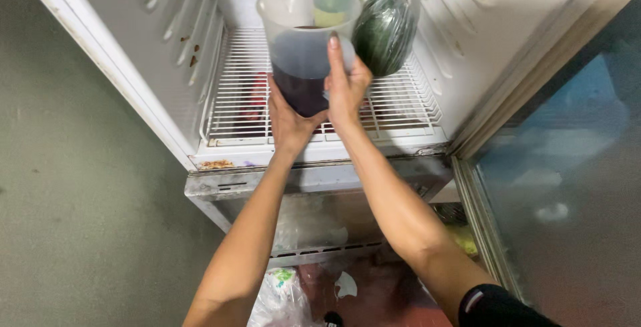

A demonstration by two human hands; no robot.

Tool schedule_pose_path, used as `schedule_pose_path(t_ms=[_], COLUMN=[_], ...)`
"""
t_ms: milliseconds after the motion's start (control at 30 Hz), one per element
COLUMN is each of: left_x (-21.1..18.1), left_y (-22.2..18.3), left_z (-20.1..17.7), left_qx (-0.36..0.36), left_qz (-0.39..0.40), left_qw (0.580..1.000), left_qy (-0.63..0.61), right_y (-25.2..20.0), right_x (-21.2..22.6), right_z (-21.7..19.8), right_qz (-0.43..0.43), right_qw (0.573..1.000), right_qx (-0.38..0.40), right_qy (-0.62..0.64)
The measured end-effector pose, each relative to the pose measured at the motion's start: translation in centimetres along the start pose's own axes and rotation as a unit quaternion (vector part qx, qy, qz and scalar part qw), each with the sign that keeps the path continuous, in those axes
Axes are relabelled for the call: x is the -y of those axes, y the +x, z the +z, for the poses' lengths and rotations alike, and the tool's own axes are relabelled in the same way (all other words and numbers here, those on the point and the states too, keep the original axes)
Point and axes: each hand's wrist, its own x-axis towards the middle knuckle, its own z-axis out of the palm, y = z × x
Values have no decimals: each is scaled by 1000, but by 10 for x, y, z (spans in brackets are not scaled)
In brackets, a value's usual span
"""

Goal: The person removes a piece of watermelon from a bag, places it on a wooden cutting board, and slices it into smaller triangular pieces with a knife.

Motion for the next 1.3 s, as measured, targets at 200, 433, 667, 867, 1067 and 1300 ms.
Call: schedule_pose_path(t_ms=[200,433,667,867,1067,1300], left_x=[20,42,46,44,38,36], left_y=[0,26,47,46,33,-28], left_z=[-26,-42,-39,-36,-37,-2], left_qx=[-55,-64,-54,-60,-86,-128], left_qz=[21,30,-10,-27,-23,-90], left_qw=[998,997,998,997,995,973], left_qy=[0,22,36,33,35,-167], right_y=[-21,-2,136,266,250,227], right_x=[-18,-52,-92,-90,-41,-45], right_z=[23,35,-58,-130,-102,-101], right_qz=[32,30,-4,-63,8,-17], right_qw=[997,986,968,864,886,980], right_qx=[66,161,-2,-141,-130,-130], right_qy=[0,45,-250,-480,-446,-149])
